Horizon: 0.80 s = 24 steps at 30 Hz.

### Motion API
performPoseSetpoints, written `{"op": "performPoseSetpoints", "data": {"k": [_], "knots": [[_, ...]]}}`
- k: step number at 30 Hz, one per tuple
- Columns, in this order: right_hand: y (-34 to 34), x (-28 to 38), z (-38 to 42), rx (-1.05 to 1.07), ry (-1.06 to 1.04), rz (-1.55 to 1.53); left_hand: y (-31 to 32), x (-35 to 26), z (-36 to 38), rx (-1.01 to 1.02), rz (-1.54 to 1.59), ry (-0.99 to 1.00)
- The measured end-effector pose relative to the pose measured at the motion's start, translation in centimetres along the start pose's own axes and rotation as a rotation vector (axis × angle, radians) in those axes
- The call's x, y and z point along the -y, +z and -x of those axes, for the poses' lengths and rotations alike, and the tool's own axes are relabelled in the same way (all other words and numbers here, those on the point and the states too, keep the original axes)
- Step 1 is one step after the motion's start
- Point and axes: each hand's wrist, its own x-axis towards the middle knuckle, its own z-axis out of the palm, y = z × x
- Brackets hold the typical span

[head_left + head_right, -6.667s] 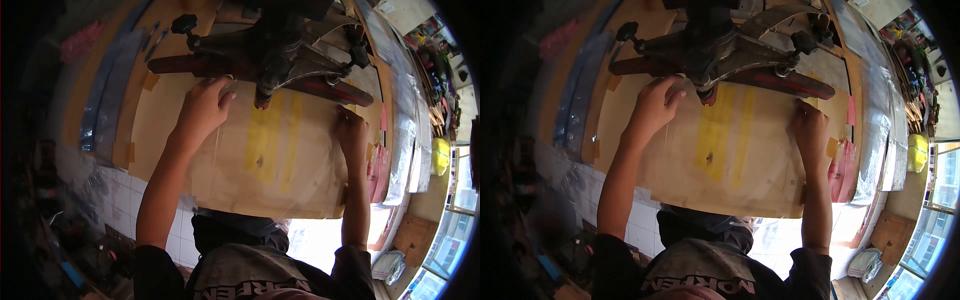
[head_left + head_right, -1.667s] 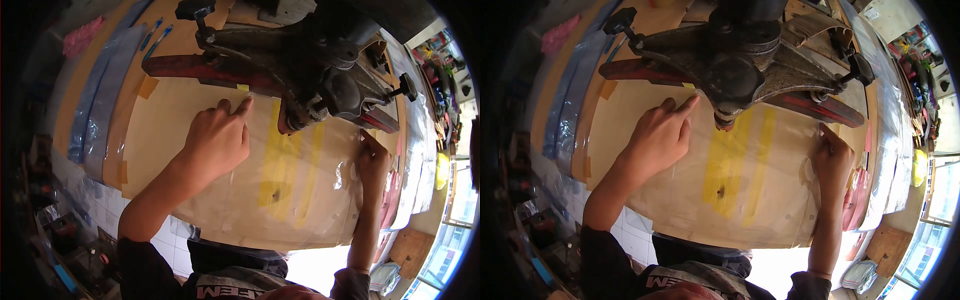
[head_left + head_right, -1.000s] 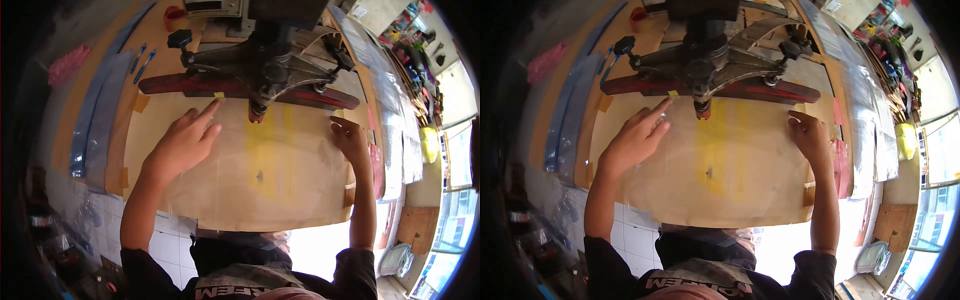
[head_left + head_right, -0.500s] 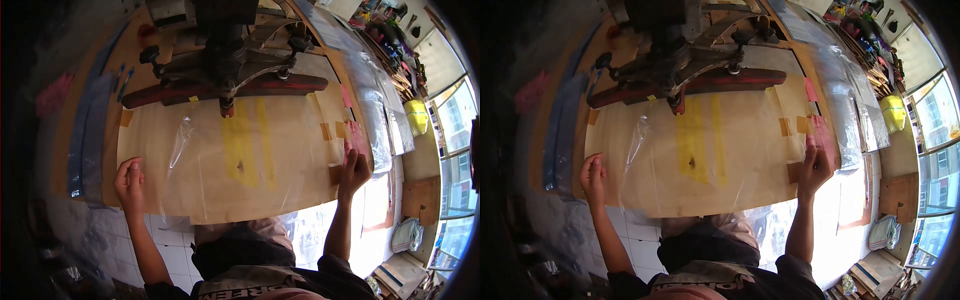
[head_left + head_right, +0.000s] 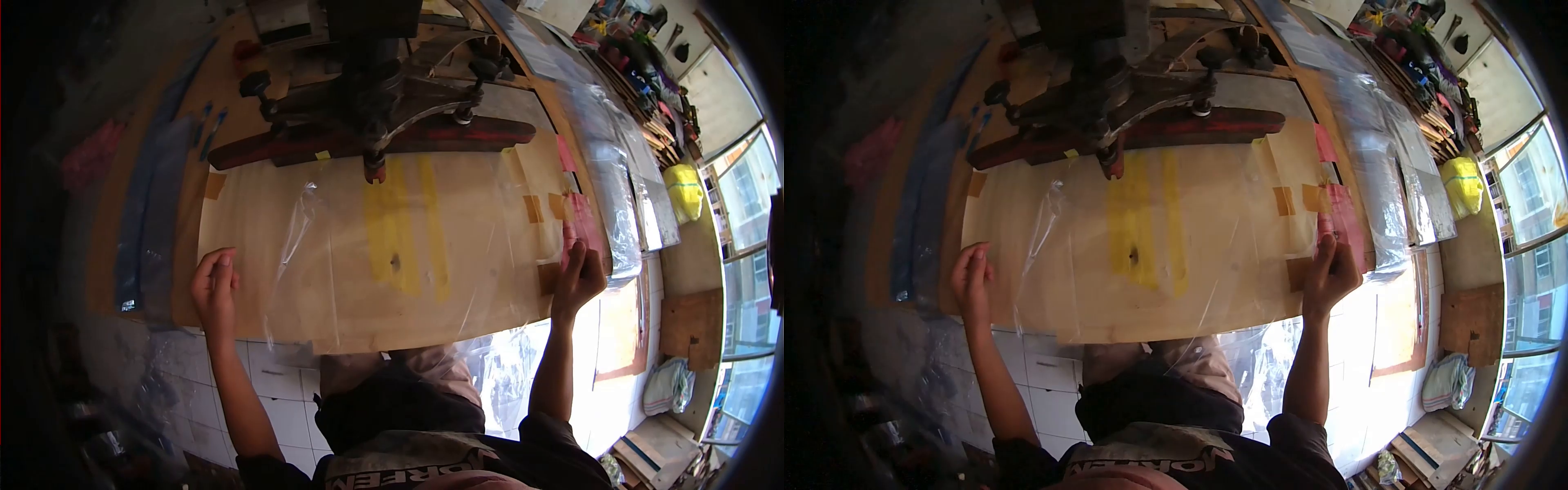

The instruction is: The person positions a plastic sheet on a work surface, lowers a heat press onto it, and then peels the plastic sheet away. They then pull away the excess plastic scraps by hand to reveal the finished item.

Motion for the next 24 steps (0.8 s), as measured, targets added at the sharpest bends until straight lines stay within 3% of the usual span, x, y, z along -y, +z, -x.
{"op": "performPoseSetpoints", "data": {"k": [24], "knots": [[-0.21, 0.16, -0.2, 0.022, 0.013, -0.027, 0.25, -0.3, 0.0, 0.064, -0.038, -0.004]]}}
